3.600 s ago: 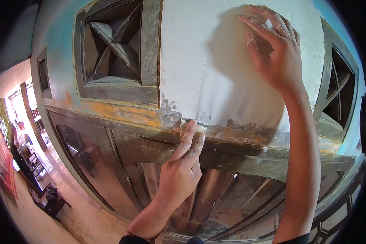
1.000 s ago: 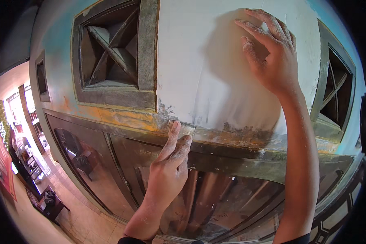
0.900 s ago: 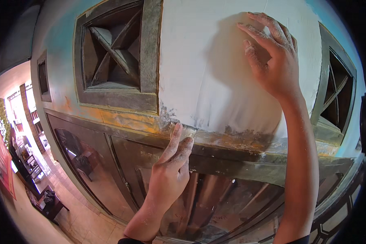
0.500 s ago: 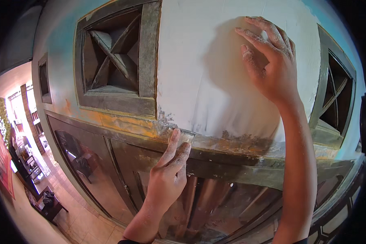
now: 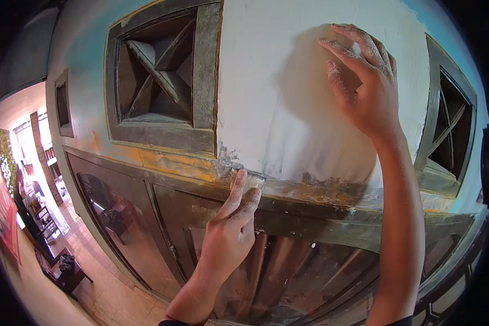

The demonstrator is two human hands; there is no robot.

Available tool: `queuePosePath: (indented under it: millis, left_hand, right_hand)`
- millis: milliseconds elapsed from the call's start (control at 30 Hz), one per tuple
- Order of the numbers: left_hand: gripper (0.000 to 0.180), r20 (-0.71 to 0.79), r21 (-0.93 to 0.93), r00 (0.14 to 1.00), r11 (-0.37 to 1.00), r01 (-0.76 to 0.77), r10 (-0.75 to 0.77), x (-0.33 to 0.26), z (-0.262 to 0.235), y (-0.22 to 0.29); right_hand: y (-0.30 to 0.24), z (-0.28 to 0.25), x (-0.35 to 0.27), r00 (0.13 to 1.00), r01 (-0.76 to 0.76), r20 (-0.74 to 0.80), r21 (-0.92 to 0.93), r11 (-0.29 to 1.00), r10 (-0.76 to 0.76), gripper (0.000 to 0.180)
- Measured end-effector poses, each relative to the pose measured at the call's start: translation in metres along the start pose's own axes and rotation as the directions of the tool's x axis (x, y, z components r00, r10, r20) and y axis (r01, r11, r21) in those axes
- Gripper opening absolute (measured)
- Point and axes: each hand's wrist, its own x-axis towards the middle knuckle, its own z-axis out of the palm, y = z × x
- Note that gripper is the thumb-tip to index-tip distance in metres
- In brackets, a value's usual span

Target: Applying wall filler or putty to the gap between a wall and a wooden frame using a scraper.

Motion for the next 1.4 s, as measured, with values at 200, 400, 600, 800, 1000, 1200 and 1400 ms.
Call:
queuePosePath:
  millis: [200,400,600,800,1000,1200,1400]
  left_hand:
    - [0.042,-0.016,-0.019,1.0,1.0,-0.003,0.002,-0.0002,0.0016,-0.0047]
    - [0.042,-0.02,0.005,1.0,1.0,-0.017,0.017,0.002,0.0036,-0.0018]
    - [0.043,-0.008,-0.023,1.0,1.0,0.006,-0.006,-0.0022,0.0022,-0.0056]
    - [0.042,-0.03,-0.027,0.999,1.0,-0.014,0.013,0.0033,0.0046,-0.0016]
    - [0.037,-0.055,0.072,0.996,0.995,-0.064,0.068,0.0004,0.0022,-0.0069]
    - [0.041,-0.002,0.004,1.0,1.0,-0.001,0.001,-0.0005,-0.0028,-0.0015]
    - [0.042,0.0,0.009,1.0,1.0,0.011,-0.011,0.0008,-0.0011,-0.0026]
  right_hand:
    - [-0.0029,0.0012,0.0017,1.0,0.003,0.002,-0.004,1.0,-0.003,0.037]
    - [-0.0003,0.0008,0.0019,0.997,0.031,-0.064,-0.015,0.999,-0.032,0.034]
    - [0.0012,0.0002,0.002,1.0,0.012,0.005,-0.013,1.0,-0.012,0.038]
    - [0.0037,-0.0061,0.004,0.999,0.031,0.011,-0.027,0.999,-0.031,0.039]
    - [-0.0016,0.0004,0.0014,1.0,0.01,-0.002,-0.021,1.0,-0.01,0.039]
    - [-0.0007,-0.0019,0.0024,1.0,0.017,0.003,-0.05,0.999,-0.016,0.038]
    - [-0.0008,-0.0017,0.0013,1.0,0.003,0.013,-0.009,1.0,-0.003,0.038]
